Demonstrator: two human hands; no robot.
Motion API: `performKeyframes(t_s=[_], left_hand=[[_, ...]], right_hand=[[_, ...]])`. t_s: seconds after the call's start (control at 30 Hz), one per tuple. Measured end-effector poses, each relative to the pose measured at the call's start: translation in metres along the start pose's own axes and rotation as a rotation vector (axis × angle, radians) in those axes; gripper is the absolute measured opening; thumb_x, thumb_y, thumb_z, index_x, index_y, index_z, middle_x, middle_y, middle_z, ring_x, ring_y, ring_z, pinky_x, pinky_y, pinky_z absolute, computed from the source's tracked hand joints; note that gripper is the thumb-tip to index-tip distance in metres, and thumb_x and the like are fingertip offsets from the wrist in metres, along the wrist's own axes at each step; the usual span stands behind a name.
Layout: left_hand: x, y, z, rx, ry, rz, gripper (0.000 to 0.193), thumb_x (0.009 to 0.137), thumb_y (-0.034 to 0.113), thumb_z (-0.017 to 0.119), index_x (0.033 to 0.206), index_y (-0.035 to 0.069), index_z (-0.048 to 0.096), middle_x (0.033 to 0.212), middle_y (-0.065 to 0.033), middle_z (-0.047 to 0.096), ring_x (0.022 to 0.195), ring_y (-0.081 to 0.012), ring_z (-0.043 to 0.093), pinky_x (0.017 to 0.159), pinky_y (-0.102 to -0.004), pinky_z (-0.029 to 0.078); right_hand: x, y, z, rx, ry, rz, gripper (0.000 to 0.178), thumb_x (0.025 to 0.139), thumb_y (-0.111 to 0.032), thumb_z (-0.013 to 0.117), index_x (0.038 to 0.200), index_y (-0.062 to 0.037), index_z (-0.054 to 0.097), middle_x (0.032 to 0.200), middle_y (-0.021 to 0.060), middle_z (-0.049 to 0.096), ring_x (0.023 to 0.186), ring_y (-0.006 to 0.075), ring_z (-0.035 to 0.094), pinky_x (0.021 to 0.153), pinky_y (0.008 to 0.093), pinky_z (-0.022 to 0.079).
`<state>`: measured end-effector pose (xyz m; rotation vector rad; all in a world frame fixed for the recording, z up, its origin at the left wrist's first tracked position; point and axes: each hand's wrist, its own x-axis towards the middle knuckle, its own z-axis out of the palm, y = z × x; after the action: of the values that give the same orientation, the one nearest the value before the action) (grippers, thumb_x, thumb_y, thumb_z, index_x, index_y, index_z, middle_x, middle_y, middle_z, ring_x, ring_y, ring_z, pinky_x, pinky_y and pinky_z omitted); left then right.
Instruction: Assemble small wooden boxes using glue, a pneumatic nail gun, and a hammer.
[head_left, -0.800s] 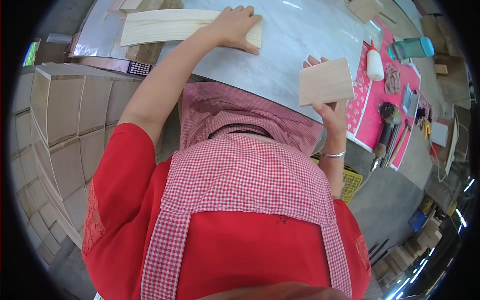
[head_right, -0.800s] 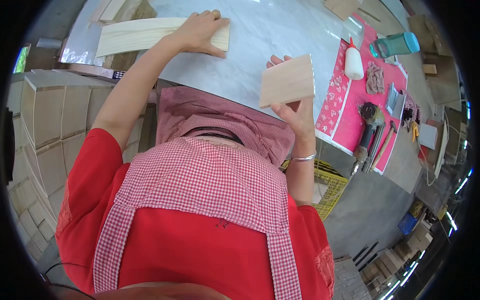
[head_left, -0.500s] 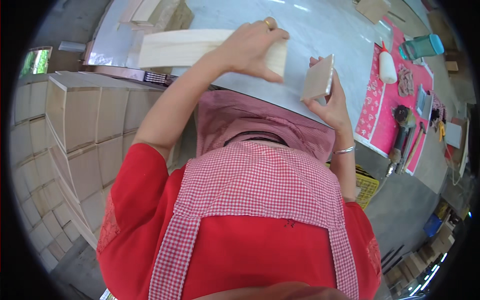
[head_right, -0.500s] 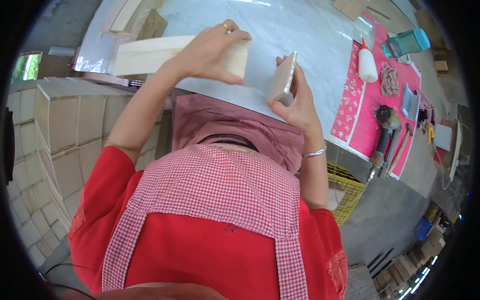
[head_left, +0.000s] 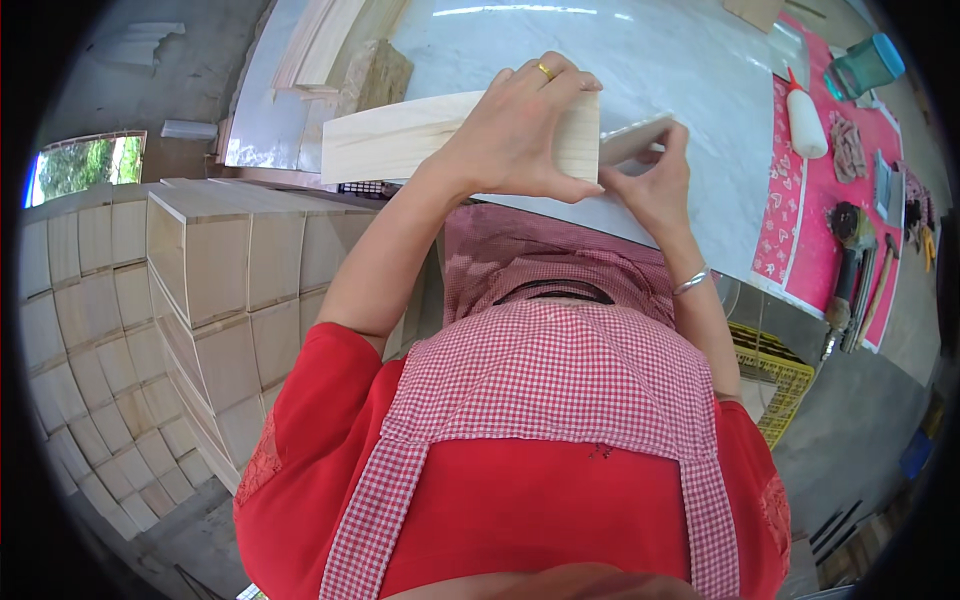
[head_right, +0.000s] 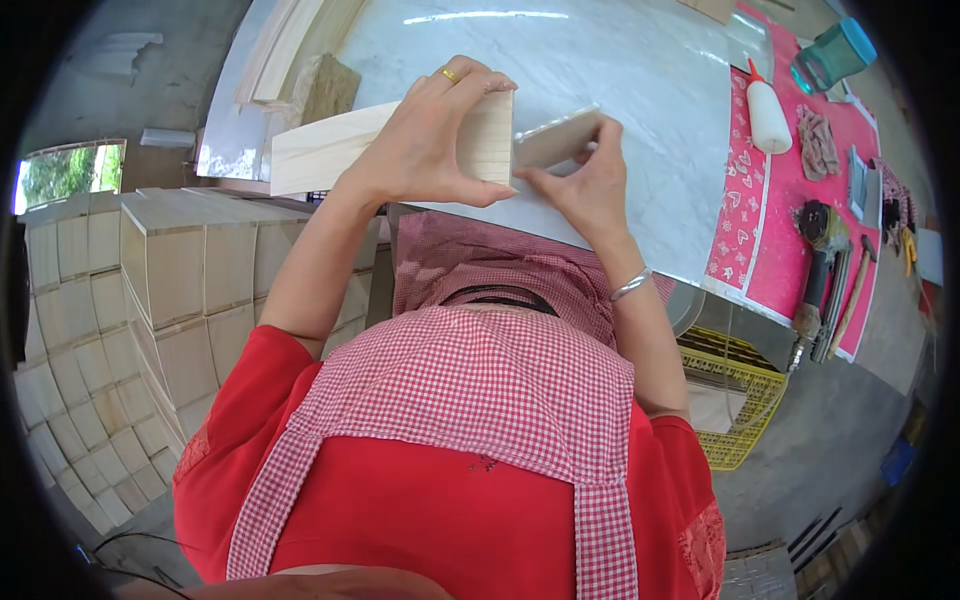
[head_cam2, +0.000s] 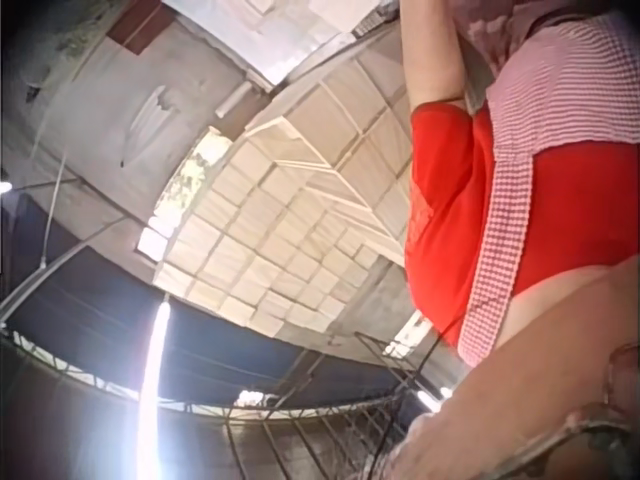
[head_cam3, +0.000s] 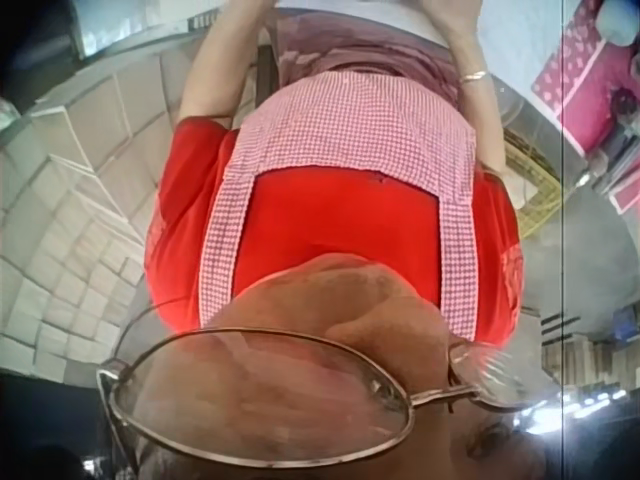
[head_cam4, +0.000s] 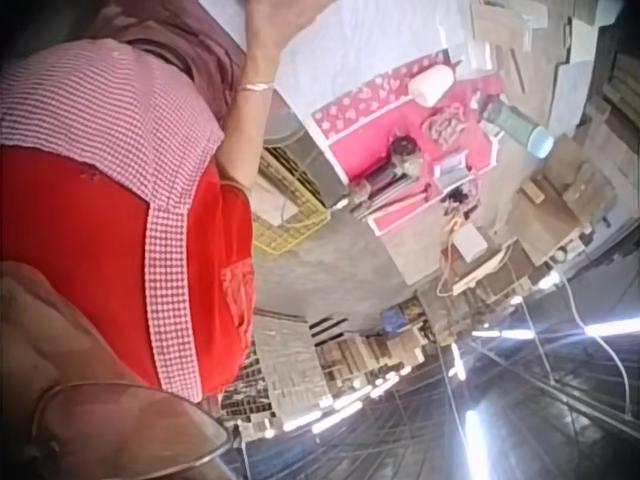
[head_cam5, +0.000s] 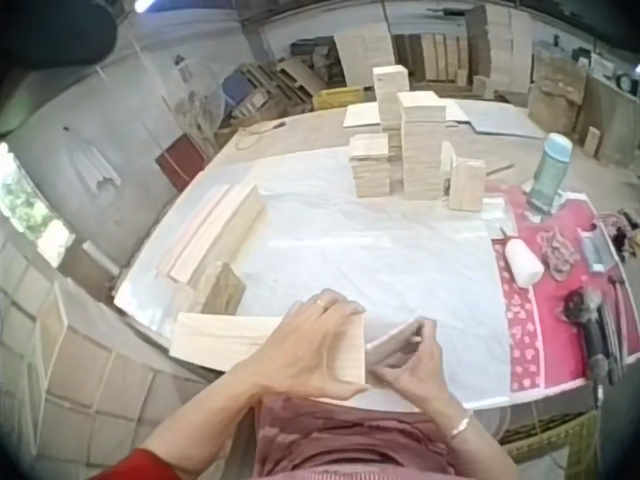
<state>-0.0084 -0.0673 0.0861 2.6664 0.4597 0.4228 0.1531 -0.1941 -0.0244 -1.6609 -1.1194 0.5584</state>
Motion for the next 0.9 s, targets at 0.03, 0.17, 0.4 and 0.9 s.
performKeyframes(t_s=[0.03, 0.17, 0.4, 0.9], left_hand=[[-0.001, -0.001, 0.000, 0.001, 0.002, -0.004, 0.082, 0.055, 0.037, 0.085, 0.124, 0.005, 0.055, 0.120, -0.0144, 0.053, 0.109, -0.0339, 0.054, 0.095, -0.0424, 0.042], [0.000, -0.003, 0.001, 0.003, 0.005, -0.009, 0.082, 0.056, 0.037, 0.086, 0.124, 0.005, 0.054, 0.121, -0.0148, 0.053, 0.110, -0.0342, 0.054, 0.095, -0.0428, 0.043], [0.003, -0.002, 0.009, -0.002, 0.002, 0.015, 0.081, 0.055, 0.037, 0.086, 0.123, 0.004, 0.055, 0.118, -0.0149, 0.055, 0.108, -0.0339, 0.055, 0.093, -0.0429, 0.045], [0.011, -0.008, 0.014, -0.012, -0.015, 0.088, 0.080, 0.053, 0.036, 0.085, 0.120, 0.003, 0.057, 0.116, -0.0145, 0.057, 0.105, -0.0332, 0.057, 0.090, -0.0423, 0.047]], right_hand=[[0.001, 0.006, 0.000, -0.027, 0.011, 0.062, 0.063, 0.072, -0.011, 0.080, 0.125, -0.0032, 0.047, 0.126, 0.0182, 0.057, 0.104, 0.0300, 0.065, 0.080, 0.0381, 0.054], [-0.006, 0.021, 0.007, -0.072, 0.059, 0.139, 0.047, 0.079, -0.012, 0.075, 0.119, -0.0033, 0.052, 0.113, 0.0179, 0.059, 0.087, 0.0301, 0.067, 0.065, 0.0393, 0.052], [-0.025, -0.005, 0.033, -0.248, 0.210, -0.177, 0.054, 0.083, -0.006, 0.065, 0.134, -0.0010, 0.047, 0.101, 0.0178, 0.056, 0.074, 0.0353, 0.062, 0.058, 0.0425, 0.051], [-0.021, -0.014, 0.045, -0.346, 0.134, -0.161, 0.071, 0.076, -0.004, 0.067, 0.142, -0.0016, 0.039, 0.100, 0.0164, 0.054, 0.074, 0.0355, 0.063, 0.058, 0.0420, 0.054]])
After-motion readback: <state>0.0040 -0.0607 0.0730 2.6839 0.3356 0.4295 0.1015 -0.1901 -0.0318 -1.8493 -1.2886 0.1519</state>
